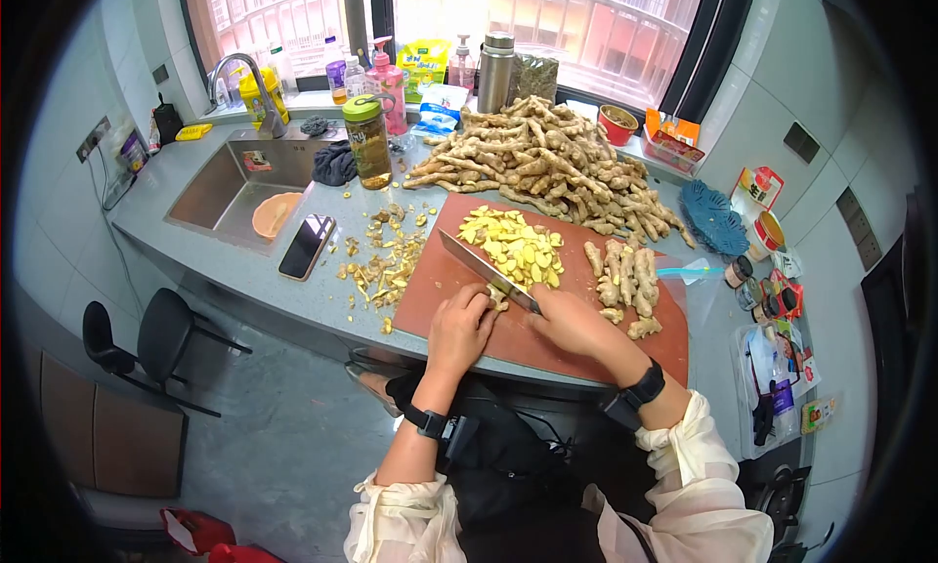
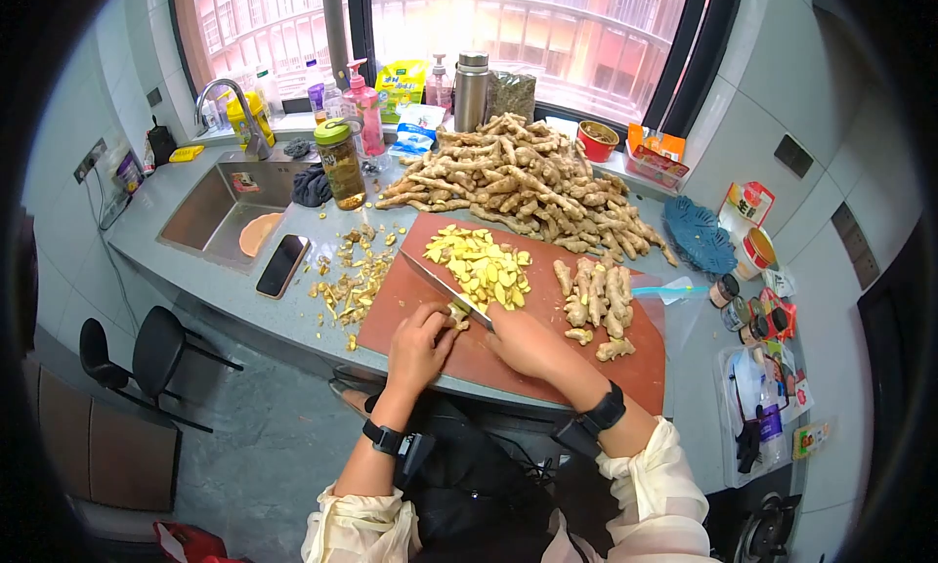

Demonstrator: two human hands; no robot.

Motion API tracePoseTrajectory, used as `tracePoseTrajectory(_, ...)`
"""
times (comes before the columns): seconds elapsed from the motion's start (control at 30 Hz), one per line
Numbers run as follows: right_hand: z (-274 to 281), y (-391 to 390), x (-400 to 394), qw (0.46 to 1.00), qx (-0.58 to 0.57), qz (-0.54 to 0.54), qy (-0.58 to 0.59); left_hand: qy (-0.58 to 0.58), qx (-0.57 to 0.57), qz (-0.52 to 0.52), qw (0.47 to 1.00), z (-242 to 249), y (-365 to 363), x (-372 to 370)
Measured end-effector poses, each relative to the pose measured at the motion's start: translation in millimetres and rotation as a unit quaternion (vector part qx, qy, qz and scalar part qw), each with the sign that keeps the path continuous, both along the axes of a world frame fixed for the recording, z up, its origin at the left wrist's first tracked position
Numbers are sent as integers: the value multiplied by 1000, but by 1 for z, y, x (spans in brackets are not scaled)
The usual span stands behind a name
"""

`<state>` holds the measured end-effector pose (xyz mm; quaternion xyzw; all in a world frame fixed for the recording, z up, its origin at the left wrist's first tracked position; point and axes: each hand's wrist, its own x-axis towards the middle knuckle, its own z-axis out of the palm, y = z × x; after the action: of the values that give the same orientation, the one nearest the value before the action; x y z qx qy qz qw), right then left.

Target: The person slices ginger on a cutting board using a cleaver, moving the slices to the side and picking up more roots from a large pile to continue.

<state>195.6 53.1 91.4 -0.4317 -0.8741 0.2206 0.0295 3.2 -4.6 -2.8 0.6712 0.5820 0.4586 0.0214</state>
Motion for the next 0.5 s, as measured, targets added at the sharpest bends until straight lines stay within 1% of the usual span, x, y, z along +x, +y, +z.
tracePoseTrajectory(0.07,-4,-2,17,1000,2,-2,-4,4,12,-5,1000,-1,0,0)
tracePoseTrajectory(0.13,-7,-1,33,1000,-3,-3,21,21,51,7,998,-2,1,0)
tracePoseTrajectory(0.27,-6,-5,47,997,-37,-17,58,28,49,45,997,-6,1,0)
tracePoseTrajectory(0.37,-5,-9,49,997,-38,-24,60,11,30,59,998,-3,0,1)
tracePoseTrajectory(0.43,-6,-10,49,999,-31,-13,32,-2,3,66,998,0,0,2)
tracePoseTrajectory(0.5,-7,-12,50,999,-26,-10,41,11,-17,70,997,4,-1,2)
